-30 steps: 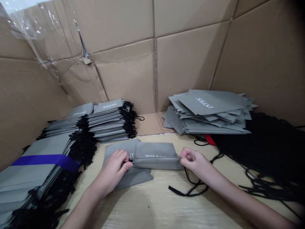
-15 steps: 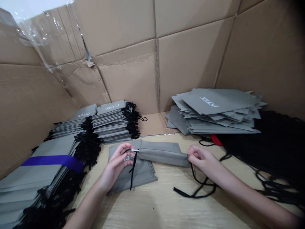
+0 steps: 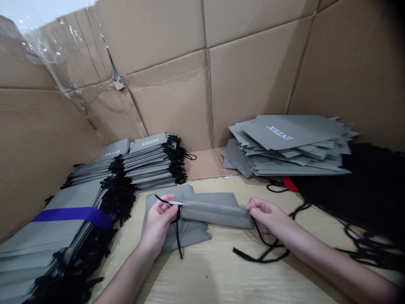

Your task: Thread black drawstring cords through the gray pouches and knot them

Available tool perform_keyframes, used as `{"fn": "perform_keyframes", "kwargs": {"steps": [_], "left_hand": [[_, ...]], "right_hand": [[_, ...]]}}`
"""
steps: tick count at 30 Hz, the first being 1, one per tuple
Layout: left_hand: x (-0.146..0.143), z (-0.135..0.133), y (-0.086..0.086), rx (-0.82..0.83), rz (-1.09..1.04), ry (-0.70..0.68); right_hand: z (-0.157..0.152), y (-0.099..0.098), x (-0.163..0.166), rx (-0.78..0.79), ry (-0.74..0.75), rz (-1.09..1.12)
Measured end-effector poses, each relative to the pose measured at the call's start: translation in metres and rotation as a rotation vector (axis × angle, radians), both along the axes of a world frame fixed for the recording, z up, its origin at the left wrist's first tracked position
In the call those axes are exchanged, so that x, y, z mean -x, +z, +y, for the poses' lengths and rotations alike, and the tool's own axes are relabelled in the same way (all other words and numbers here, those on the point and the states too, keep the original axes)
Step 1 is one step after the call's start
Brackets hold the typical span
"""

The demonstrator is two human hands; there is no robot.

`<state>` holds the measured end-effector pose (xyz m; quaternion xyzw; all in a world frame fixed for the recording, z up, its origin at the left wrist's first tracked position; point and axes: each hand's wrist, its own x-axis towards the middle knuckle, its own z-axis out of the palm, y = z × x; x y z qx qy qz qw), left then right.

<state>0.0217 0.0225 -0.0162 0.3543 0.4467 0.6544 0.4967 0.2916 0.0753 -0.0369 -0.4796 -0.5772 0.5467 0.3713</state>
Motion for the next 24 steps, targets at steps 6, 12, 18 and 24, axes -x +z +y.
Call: {"fn": "perform_keyframes", "kwargs": {"steps": [6, 12, 18, 24], "left_hand": [[0.004, -0.007, 0.015, -0.065, -0.359, -0.276], [0.005, -0.005, 0.011, -0.013, 0.038, -0.269], [0.004, 0.001, 0.001, 0.012, 0.429, -0.311], [0.004, 0.002, 0.001, -0.009, 0.592, -0.206]], "right_hand": [[-0.006, 0.009, 0.001, 0.075, -0.076, 0.056], [-0.004, 0.010, -0.002, 0.078, -0.068, 0.086], [-0.006, 0.021, 0.000, 0.054, -0.074, 0.084], [-0.006, 0.020, 0.001, 0.064, -0.062, 0.105]]}}
